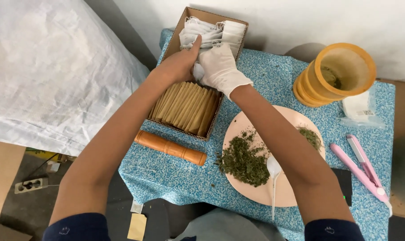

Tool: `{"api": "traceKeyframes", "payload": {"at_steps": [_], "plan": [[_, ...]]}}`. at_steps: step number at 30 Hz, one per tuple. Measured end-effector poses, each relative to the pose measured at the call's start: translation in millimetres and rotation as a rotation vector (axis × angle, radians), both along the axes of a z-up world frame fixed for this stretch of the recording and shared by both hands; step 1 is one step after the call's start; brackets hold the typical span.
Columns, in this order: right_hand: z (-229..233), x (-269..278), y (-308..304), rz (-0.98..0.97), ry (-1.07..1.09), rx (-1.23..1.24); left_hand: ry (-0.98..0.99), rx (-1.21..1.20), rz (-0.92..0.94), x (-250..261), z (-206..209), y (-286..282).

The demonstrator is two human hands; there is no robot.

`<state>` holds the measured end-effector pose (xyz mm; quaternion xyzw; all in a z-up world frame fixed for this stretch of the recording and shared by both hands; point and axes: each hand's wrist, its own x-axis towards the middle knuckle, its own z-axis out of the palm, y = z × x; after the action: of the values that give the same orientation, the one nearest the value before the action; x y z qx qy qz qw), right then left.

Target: Filling small filter bags with dried tea leaves using a spoon and weighing them on a digital scale for production.

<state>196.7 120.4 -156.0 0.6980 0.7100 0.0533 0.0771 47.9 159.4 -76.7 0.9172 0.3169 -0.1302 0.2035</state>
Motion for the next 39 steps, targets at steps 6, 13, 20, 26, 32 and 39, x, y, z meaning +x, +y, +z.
{"api": "traceKeyframes", "payload": {"at_steps": [6, 13, 20, 26, 32, 39], "plan": [[3, -6, -6, -0.028, -0.122, 0.113, -0.036, -0.075, 0.045, -5, 11, -6], [-6, -14, 1, -0.047, -0.183, 0.039, -0.030, -0.006, 0.033, -20, 23, -5], [8, -13, -1, -0.022, -0.136, -0.005, -0.027, -0.142, -0.113, -30, 37, -24], [42, -24, -15, -0.054, 0.004, -0.176, -0.057, -0.155, -0.195, -46, 32, -19], [-9, -13, 1, 0.109, -0.102, 0.242, -0.037, -0.176, -0.121, -50, 33, -23], [72, 27, -34, 0.075, 0.067, 0.261, -0.060, -0.169, -0.180, -41, 48, -27]]}}
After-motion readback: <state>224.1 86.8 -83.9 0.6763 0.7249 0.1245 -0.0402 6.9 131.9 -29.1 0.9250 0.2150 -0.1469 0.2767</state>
